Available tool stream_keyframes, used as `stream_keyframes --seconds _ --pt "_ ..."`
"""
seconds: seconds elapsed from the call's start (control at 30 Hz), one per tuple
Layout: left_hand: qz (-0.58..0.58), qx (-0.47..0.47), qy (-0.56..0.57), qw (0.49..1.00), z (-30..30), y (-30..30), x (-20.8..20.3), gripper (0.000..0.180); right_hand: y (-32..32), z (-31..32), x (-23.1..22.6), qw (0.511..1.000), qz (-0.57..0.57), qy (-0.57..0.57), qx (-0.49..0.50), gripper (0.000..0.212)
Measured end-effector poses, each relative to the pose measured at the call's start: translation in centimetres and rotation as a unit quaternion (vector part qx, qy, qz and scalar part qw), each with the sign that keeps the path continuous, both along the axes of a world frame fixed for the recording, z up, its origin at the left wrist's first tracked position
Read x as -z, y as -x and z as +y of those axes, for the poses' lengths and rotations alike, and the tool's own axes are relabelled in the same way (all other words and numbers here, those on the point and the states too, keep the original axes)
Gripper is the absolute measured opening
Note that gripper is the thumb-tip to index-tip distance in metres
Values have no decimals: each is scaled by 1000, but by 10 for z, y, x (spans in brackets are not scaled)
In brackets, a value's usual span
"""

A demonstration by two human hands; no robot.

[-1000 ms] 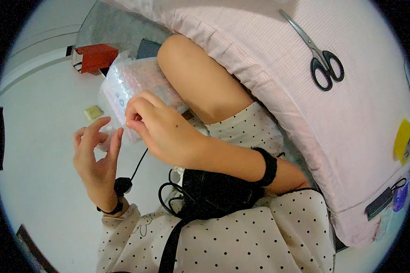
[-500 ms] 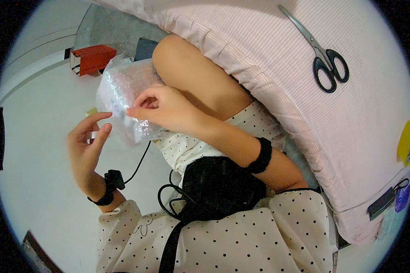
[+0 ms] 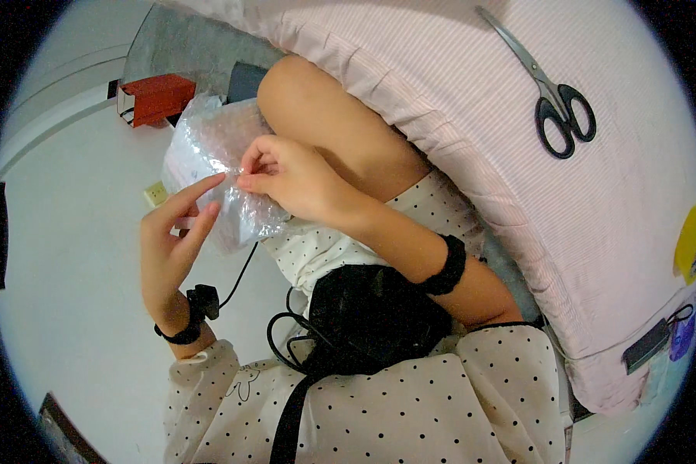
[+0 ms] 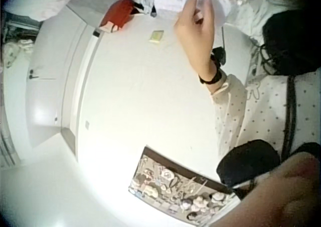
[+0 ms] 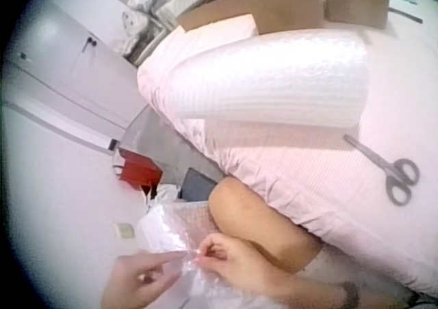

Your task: The person wraps an object in bubble wrap by hand and secures it with tape and scissors.

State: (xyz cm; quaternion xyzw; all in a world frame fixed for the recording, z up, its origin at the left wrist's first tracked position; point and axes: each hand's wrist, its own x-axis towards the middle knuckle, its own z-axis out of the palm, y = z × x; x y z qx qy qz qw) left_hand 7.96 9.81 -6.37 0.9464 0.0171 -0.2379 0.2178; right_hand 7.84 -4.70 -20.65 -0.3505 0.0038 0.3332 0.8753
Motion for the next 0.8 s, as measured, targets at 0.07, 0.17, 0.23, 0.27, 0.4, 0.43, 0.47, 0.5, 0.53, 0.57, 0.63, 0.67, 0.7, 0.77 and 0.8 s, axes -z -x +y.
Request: stream_keyframes --seconds 0.07,0.17,0.23,0.27,0.4,0.43,0.47,0.5,0.53,0.57,0.63,0.67,0.7,0.77,0.8 --pt "-3 5 4 1000 -2 -2 3 27 0 -2 -4 999 -38 34 13 10" --pt "4 4 0 1000 -2 -3 5 27 0 -5 -6 1000 -12 19 7 10" --pt "11 24 -7 1000 1 -3 5 28 0 -2 -4 1000 -13 16 12 9" --pt "6 17 -3 1000 0 -3 5 27 0 -2 -3 1000 -13 15 15 9" --pt "-15 -2 6 1000 0 0 4 27 -4 -7 -11 999 -25 32 -31 7" --pt "-19 -2 9 1000 -1 0 4 27 -3 -7 -12 999 -32 32 -20 7" --pt "-14 -6 10 1000 -1 0 4 27 -1 -6 -12 999 -39 31 -11 8" --pt "-10 -9 12 1000 -2 0 4 27 0 -7 -13 999 -25 28 -15 8" --pt "-5 -12 13 1000 -2 0 4 27 1 -10 -16 999 -12 26 -18 8" --pt "5 -16 5 1000 -1 1 3 27 2 -11 -19 999 1 23 -24 9" --pt "26 -23 -10 999 2 1 3 27 3 -19 -22 996 -5 17 -93 9" --pt "20 -25 -2 999 2 1 4 28 4 -22 -22 992 -8 16 -125 9" --pt "14 -27 6 1000 2 2 5 28 5 -22 -21 991 -3 11 -131 10" --pt "4 -23 16 1000 3 2 6 29 6 -22 -20 990 6 2 -142 12" --pt "0 -17 18 1000 3 2 6 29 8 -21 -19 992 -22 8 -122 14"
